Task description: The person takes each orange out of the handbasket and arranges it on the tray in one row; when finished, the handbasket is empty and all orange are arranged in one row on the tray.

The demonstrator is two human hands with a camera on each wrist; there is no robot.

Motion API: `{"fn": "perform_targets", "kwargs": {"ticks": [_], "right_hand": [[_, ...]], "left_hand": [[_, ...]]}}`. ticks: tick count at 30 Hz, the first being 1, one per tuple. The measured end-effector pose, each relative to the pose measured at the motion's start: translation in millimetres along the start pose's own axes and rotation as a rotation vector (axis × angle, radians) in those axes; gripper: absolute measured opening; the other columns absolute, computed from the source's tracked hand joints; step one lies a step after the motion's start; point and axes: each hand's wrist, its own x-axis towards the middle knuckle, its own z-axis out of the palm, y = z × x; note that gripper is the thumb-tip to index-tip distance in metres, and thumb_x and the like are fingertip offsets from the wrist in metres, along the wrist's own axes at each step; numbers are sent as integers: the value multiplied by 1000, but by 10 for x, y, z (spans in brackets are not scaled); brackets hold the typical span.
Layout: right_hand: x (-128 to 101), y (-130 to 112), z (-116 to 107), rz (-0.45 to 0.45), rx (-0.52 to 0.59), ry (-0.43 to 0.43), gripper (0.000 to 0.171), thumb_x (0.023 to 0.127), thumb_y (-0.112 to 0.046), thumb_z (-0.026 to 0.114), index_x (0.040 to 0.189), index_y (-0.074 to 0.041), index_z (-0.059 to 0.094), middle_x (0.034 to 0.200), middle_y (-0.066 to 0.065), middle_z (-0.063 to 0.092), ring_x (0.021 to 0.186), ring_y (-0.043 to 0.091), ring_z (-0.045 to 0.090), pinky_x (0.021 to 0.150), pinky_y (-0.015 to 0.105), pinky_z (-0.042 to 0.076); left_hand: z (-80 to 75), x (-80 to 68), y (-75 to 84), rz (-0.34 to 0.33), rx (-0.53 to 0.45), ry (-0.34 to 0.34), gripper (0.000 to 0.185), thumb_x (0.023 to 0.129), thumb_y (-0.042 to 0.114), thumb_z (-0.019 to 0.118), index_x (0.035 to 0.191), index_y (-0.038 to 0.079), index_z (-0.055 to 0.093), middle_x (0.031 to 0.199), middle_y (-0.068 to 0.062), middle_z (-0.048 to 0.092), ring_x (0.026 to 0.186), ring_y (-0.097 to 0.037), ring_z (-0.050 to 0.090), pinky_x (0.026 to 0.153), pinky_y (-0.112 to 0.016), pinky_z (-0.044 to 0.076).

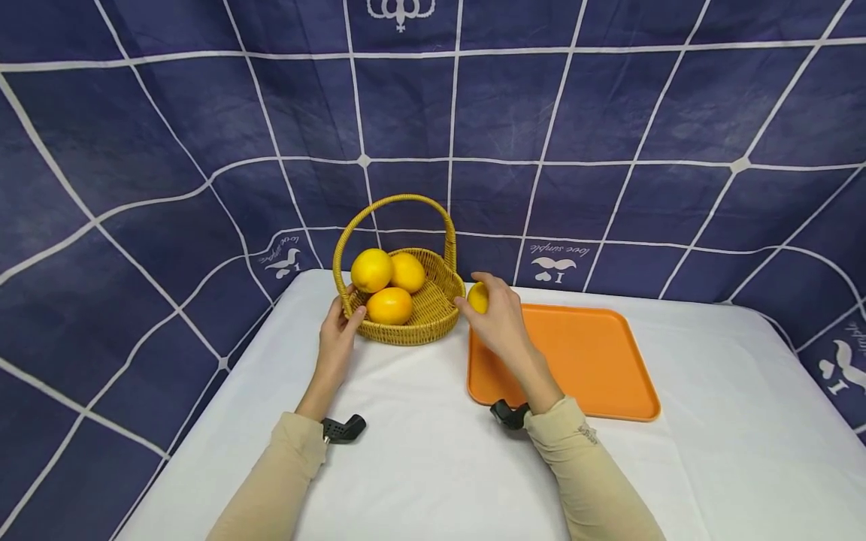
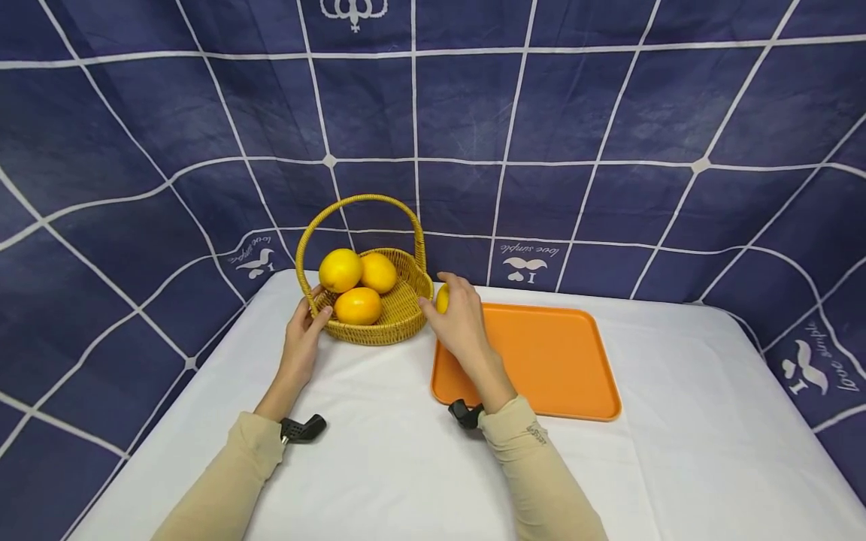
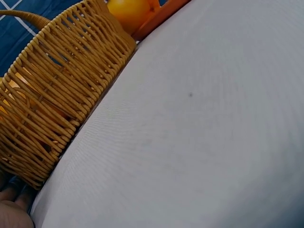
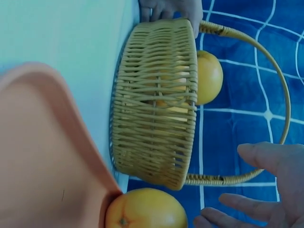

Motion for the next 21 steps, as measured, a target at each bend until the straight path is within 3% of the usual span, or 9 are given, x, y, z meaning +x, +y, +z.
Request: {"fn": "perform_targets", "kwargs": {"ticks": [3, 7, 10, 14, 21], "right_hand": [[29, -58, 53, -12, -4, -21, 59, 97, -33, 74, 146, -3, 59, 143, 20, 62, 127, 41, 59, 114, 53, 45], [103, -176, 185, -48, -8, -68, 60, 98, -32, 74, 147, -3, 57, 143, 20, 62, 126, 39, 60, 112, 52, 46], [189, -301, 308, -72, 0, -94, 61, 98, -34, 75, 148, -4, 56, 149, 17, 59, 139, 37, 54, 119, 52, 42], [324, -488, 472, -84, 4, -130, 68, 97, -37, 77, 152, -5, 53, 155, 14, 56, 145, 37, 50, 121, 53, 40], [570, -775, 806, -134, 62, -162, 80, 92, -35, 83, 155, -2, 47, 156, 17, 53, 148, 37, 45, 125, 54, 34]], "left_hand": [[-1, 5, 16, -18, -27, -10, 57, 109, 33, 59, 163, 23, 41, 166, -4, 44, 149, -23, 46, 125, -44, 36], [4, -6, 96, -37, -43, -28, 58, 110, 26, 58, 164, 16, 39, 166, -10, 43, 149, -28, 46, 125, -46, 36], [-5, -59, 214, -44, -34, -31, 58, 109, 23, 59, 163, 11, 40, 165, -14, 45, 148, -29, 48, 124, -46, 38], [-18, -139, 350, -52, -24, -39, 57, 109, 21, 59, 162, 10, 40, 164, -14, 46, 148, -27, 48, 123, -44, 39], [-54, -146, 382, -31, -33, -33, 56, 109, 22, 59, 161, 10, 42, 161, -16, 49, 146, -31, 50, 123, -48, 39]]}}
